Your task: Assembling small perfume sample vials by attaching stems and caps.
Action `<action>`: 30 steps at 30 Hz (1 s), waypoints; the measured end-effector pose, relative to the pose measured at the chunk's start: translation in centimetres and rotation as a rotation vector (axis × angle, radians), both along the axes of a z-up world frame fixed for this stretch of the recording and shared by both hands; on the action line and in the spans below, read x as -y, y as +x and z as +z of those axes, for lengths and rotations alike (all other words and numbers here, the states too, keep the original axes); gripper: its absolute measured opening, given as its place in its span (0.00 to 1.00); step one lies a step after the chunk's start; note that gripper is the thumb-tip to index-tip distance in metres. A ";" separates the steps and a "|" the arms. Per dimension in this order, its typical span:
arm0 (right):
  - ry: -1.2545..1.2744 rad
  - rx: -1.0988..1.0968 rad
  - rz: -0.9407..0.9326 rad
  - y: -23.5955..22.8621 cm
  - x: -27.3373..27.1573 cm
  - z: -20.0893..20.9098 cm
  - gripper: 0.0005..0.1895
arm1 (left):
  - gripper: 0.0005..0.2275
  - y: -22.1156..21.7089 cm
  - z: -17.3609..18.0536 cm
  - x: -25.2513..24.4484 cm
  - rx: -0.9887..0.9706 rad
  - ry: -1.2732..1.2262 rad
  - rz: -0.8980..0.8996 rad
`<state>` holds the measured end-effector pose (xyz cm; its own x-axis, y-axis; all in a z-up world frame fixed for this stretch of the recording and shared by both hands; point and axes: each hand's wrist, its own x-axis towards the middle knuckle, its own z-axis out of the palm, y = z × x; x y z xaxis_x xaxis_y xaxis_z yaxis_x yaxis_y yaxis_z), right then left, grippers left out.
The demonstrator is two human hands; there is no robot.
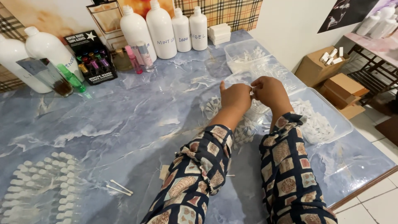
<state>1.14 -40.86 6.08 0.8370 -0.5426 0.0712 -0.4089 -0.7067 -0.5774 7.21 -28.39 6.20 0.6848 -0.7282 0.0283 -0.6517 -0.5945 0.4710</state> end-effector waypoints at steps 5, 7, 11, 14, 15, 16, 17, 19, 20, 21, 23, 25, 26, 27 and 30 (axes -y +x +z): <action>-0.021 0.052 -0.061 0.1 0.7 -0.5 0.11 | 0.12 -0.6 0.3 -0.6 -0.031 -0.155 0.068; -0.007 0.062 -0.091 -0.2 0.2 0.3 0.11 | 0.14 -0.7 0.5 -1.1 -0.061 -0.183 0.091; 0.381 0.225 -0.041 -1.3 -1.2 3.1 0.08 | 0.14 -0.1 -0.2 -1.8 0.049 -0.326 0.110; 0.483 0.320 0.056 -1.8 -1.6 3.7 0.11 | 0.14 1.0 -1.3 -2.4 0.066 -0.484 0.091; 0.554 0.384 0.130 -1.7 -1.6 3.7 0.14 | 0.15 1.5 -1.5 -2.8 0.055 -0.601 0.063; 0.555 0.383 0.134 -2.1 -2.2 4.4 0.14 | 0.15 1.1 -0.6 -3.6 0.057 -0.601 0.067; 0.537 0.386 0.183 -2.4 -2.8 5.1 0.14 | 0.16 0.8 0.3 -4.5 0.008 -0.714 0.040; 0.518 0.393 0.240 -3.1 -4.1 6.3 0.15 | 0.17 0.2 1.5 -6.0 -0.032 -0.828 0.015; 0.473 0.381 0.266 -3.4 -4.8 6.9 0.14 | 0.18 0.0 1.8 -6.5 -0.126 -0.943 -0.030; 0.428 0.365 0.292 -3.8 -5.4 7.4 0.13 | 0.18 -0.2 2.1 -7.2 -0.224 -1.058 -0.074; 0.382 0.345 0.288 -4.1 -6.9 8.4 0.13 | 0.18 -1.2 3.4 -9.0 -0.266 -1.088 -0.057; 0.335 0.327 0.282 -4.4 -8.2 8.9 0.13 | 0.17 -1.8 4.0 -10.6 -0.310 -1.117 -0.043; 0.351 0.336 0.311 -4.5 -8.7 9.0 0.13 | 0.17 -1.9 3.9 -11.2 -0.325 -1.157 -0.040; 0.366 0.348 0.342 -4.5 -9.3 9.2 0.13 | 0.18 -1.9 4.0 -11.9 -0.336 -1.197 -0.038; 0.420 0.373 0.411 -3.4 -11.1 8.0 0.15 | 0.17 -1.9 3.4 -14.1 -0.317 -1.219 0.005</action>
